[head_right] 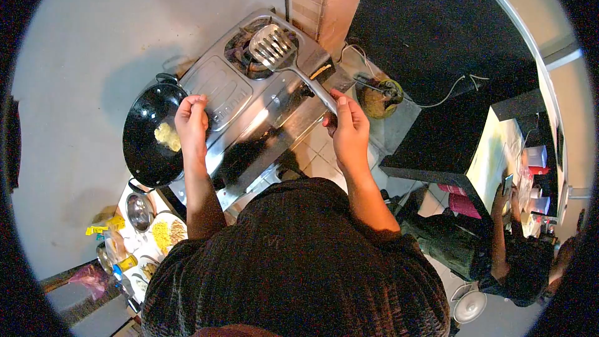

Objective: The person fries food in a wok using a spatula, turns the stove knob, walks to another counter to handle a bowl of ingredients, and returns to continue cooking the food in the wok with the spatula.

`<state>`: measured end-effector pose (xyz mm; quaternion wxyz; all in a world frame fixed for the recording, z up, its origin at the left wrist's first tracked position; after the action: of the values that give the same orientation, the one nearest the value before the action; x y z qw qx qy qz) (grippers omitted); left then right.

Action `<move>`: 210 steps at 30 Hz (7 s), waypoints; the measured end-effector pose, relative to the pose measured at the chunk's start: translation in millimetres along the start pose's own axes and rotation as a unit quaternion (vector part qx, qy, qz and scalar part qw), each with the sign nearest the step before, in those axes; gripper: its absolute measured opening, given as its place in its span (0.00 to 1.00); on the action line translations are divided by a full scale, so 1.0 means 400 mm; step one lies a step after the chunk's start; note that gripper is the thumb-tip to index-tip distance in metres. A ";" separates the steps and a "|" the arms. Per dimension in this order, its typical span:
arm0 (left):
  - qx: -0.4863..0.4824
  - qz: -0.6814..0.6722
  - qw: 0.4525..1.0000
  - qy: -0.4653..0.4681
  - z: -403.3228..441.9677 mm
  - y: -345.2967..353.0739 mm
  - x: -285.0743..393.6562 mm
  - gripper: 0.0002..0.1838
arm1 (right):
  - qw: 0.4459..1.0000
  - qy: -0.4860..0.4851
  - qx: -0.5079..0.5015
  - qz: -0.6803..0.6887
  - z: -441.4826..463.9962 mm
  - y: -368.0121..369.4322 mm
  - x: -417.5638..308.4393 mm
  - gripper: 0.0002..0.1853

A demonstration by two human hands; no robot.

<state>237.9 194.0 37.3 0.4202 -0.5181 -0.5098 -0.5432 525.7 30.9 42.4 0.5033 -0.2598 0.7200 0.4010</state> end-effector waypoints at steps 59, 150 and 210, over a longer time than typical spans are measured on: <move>0.077 -0.018 0.996 0.040 -0.103 -0.124 0.055 0.06 | 0.992 0.087 -0.074 0.052 -0.010 0.117 0.074 0.16; 0.340 0.044 0.939 0.032 -0.377 -0.798 -0.031 0.06 | 0.713 -0.437 -0.333 -0.436 -0.108 0.886 0.206 0.10; 0.358 -0.006 0.934 -0.007 -0.416 -0.787 -0.080 0.06 | 0.744 -0.358 -0.275 -0.492 -0.057 0.809 0.172 0.11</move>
<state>-91.2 66.9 -22.1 0.5710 -0.3340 -0.6766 -0.3235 237.7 189.7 84.4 0.7582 -0.5427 0.1173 0.3418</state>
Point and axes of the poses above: each hand's wrist, its own z-axis towards the middle knuckle, its own y-axis out of the palm, x = y × z, the point moved 9 cm from there along z, towards the middle knuckle, and after that the axes turned 6 degrees about -x, right-handed, at the moved point
